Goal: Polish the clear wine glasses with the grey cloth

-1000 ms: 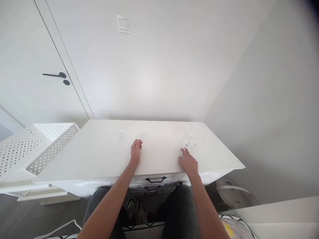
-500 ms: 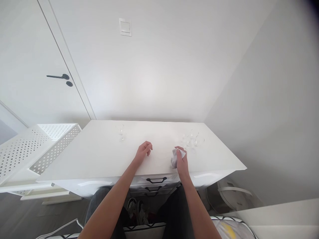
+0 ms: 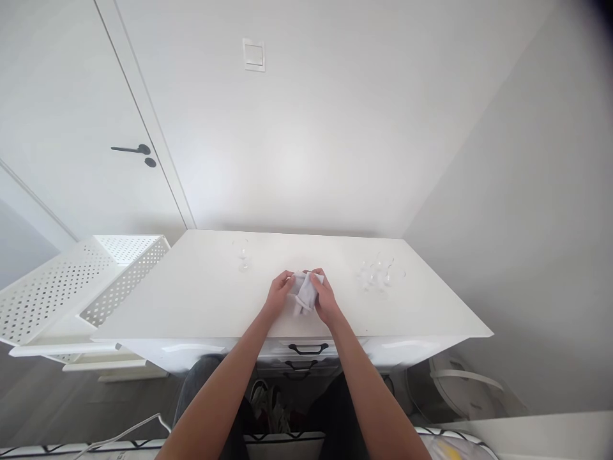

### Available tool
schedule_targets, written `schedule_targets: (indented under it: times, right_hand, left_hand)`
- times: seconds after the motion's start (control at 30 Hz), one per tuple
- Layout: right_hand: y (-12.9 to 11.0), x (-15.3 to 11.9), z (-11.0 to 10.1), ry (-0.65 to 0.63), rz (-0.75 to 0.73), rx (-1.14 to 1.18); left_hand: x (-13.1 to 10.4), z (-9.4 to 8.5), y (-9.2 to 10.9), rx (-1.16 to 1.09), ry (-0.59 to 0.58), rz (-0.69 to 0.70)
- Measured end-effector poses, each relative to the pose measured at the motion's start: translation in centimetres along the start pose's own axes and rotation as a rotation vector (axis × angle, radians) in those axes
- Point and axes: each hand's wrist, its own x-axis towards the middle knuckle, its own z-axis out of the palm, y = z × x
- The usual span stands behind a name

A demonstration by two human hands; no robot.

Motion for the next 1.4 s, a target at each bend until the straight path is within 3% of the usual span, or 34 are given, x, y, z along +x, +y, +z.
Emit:
schedule_targets:
  times: [0.13, 0.33, 0.43, 0.57, 0.77, 0.87, 0.97, 1.03, 1.1, 1.2, 1.4]
  right_hand:
    - [-0.6, -0.4, -0.7, -0.101, 0.064, -0.038]
    - [-0.3, -0.7, -0.4, -0.125, 0.244, -0.242]
    - [-0.3, -0.5, -0.7, -0.249, 0.324, -0.339]
    - [-0.5, -0.3, -1.8, -0.392, 0.405, -0.229]
    - [-0.1, 0.2, -2.5, -0.385, 0.521, -0.237]
    - [0.1, 1.1, -2.2, -0.212, 0.42, -0.161]
    - [-0.1, 1.9, -2.2, 0.229, 0.036, 0.039]
    - [0.0, 2.2, -2.5, 0.43, -0.184, 0.062]
    - [0.5, 2.3, -3.0, 0.476, -0.268, 0.061]
    - [1.9, 2.4, -3.7, 0.437, -0.199, 0.117]
    - [3.7, 2.3, -4.1, 0.373, -0.091, 0.1]
  left_hand:
    - [0.2, -0.2, -0.1, -0.07, 0.175, -0.015]
    - [0.0, -0.1, 0.2, 0.05, 0.245, -0.005]
    - [-0.2, -0.3, 0.6, 0.139, 0.327, 0.066]
    - [-0.4, -0.7, 0.9, 0.167, 0.473, 0.105]
    - [-0.3, -0.5, 0.9, 0.159, 0.295, 0.115]
    - [-0.2, -0.7, 0.5, 0.024, 0.345, 0.1]
    - [0.0, -1.4, -0.1, -0.145, 0.491, 0.066]
    - [0.3, -2.1, -0.5, -0.178, 0.578, 0.063]
    - [0.5, -2.8, -0.7, -0.175, 0.64, 0.078]
    - [1.0, -3.9, -0.8, -0.232, 0.719, 0.07]
    - [2.5, -6.9, -0.2, -0.59, 0.671, -0.071]
